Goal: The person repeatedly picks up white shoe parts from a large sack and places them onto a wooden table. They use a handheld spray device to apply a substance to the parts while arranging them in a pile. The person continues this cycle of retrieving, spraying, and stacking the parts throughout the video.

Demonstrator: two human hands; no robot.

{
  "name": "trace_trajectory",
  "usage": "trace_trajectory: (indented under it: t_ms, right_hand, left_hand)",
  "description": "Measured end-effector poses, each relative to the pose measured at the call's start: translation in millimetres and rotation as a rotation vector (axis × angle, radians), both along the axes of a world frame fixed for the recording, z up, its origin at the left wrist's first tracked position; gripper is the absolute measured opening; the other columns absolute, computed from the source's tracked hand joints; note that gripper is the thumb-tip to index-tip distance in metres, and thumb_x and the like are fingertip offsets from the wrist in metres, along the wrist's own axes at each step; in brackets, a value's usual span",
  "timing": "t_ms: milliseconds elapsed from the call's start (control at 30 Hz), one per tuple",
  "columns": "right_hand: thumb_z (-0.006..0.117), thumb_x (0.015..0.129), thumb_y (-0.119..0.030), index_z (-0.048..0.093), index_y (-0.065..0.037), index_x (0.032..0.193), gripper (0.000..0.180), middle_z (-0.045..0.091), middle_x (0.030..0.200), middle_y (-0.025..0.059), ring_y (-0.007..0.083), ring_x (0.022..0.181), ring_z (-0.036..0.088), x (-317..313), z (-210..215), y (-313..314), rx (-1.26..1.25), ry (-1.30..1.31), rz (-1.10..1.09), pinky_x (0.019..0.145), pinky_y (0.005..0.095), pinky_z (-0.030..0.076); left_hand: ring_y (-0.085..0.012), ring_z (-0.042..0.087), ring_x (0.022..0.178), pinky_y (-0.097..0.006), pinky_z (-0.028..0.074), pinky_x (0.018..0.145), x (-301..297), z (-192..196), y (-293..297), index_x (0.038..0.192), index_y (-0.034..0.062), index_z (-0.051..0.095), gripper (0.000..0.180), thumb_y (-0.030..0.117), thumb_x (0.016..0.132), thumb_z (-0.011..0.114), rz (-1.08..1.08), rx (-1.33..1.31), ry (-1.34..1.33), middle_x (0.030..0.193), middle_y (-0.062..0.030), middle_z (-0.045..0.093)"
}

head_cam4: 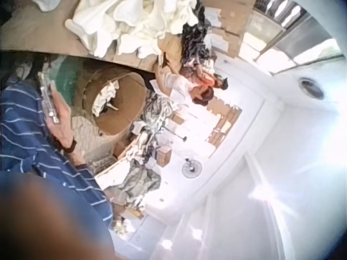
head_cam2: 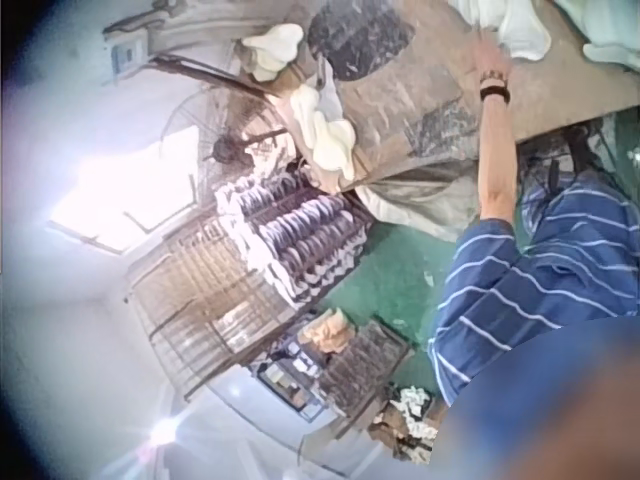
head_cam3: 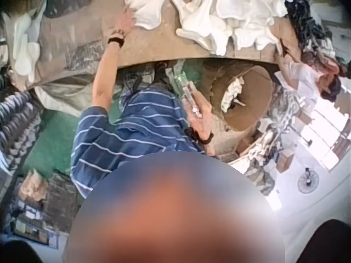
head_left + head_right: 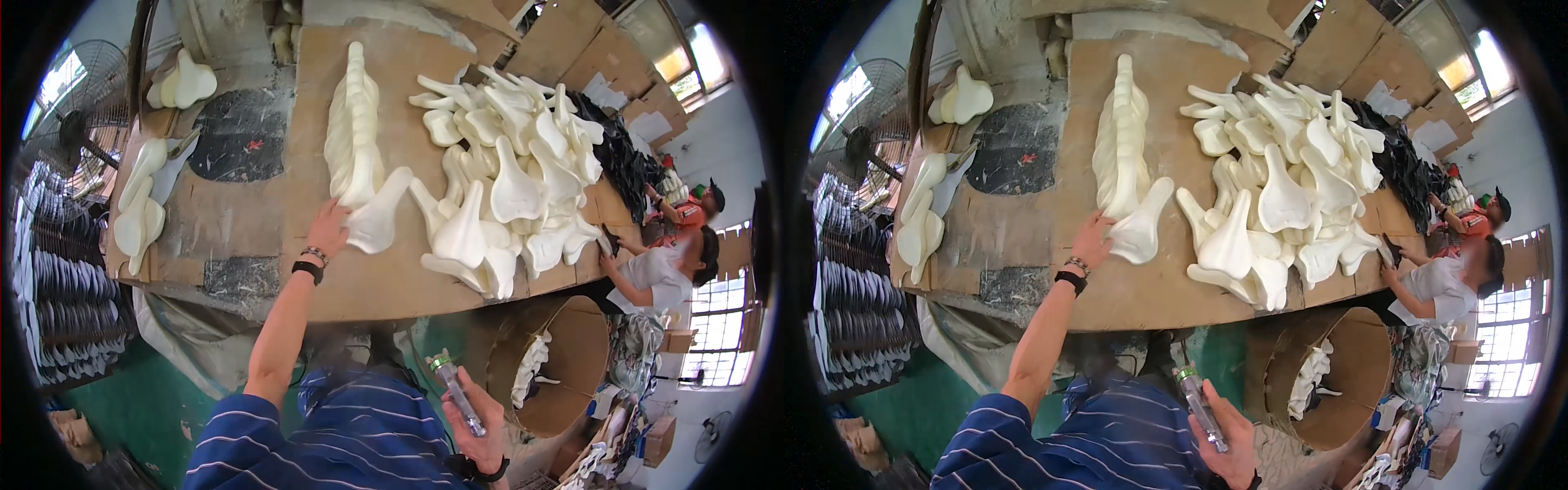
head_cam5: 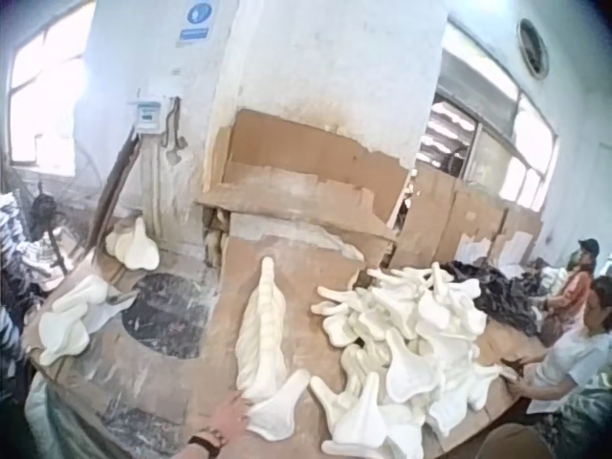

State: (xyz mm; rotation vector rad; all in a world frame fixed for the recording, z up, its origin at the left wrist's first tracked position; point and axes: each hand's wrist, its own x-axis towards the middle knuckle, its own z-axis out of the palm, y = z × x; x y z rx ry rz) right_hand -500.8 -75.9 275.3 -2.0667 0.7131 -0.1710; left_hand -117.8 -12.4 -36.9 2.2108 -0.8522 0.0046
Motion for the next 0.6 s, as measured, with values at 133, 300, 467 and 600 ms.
trace_trajectory:
  t_ms: [133, 300, 467, 600]
  right_hand:
    - [0.073, 0.088, -0.001, 0.059, 0.004, 0.137, 0.052, 0.071, 0.095, 0.0142, 0.0221, 0.080, 0.069, -7.3, -5.2, -2.3, -0.026, 0.000, -0.023, 0.077, 0.0306, 0.054]
    - [0.075, 0.087, -0.004, 0.060, 0.002, 0.137, 0.053, 0.071, 0.098, 0.0170, 0.0266, 0.079, 0.068, -29.4, -24.0, -15.2, -0.055, -0.054, -0.133, 0.076, 0.0320, 0.053]
    - [0.076, 0.088, -0.007, 0.058, -0.001, 0.140, 0.055, 0.072, 0.107, 0.0183, 0.0270, 0.087, 0.070, -45.7, -31.0, -17.6, -0.017, -0.055, -0.192, 0.081, 0.0325, 0.054]
    - [0.076, 0.089, -0.008, 0.057, -0.004, 0.142, 0.057, 0.072, 0.110, 0.0178, 0.0284, 0.092, 0.071, -44.1, -35.2, -22.9, -0.027, -0.079, -0.169, 0.083, 0.0333, 0.054]
  left_hand:
    - [-0.0404, 0.060, 0.113, -0.048, 0.049, 0.098, -9.5, 8.5, -6.2, 0.114, 0.0075, 0.067, 0.038, 0.013, 0.077, 0.072, 0.027, 0.075, 0.130, 0.123, -0.0193, 0.063]
    - [-0.0328, 0.062, 0.099, -0.041, 0.051, 0.088, -69.6, 74.5, 9.2, 0.113, 0.0039, 0.066, 0.042, 0.018, 0.074, 0.074, 0.067, 0.089, 0.271, 0.105, -0.0172, 0.066]
    - [-0.0225, 0.063, 0.108, -0.034, 0.051, 0.094, -91.3, 127.8, -41.6, 0.126, -0.0003, 0.059, 0.042, 0.009, 0.086, 0.071, -0.007, -0.436, 0.852, 0.120, -0.0133, 0.065]
    - [-0.0225, 0.054, 0.129, -0.036, 0.048, 0.103, -88.2, 243.5, -197.5, 0.161, 0.0086, 0.025, 0.082, 0.009, 0.092, 0.070, -0.676, -0.680, 0.849, 0.156, -0.0155, 0.041]
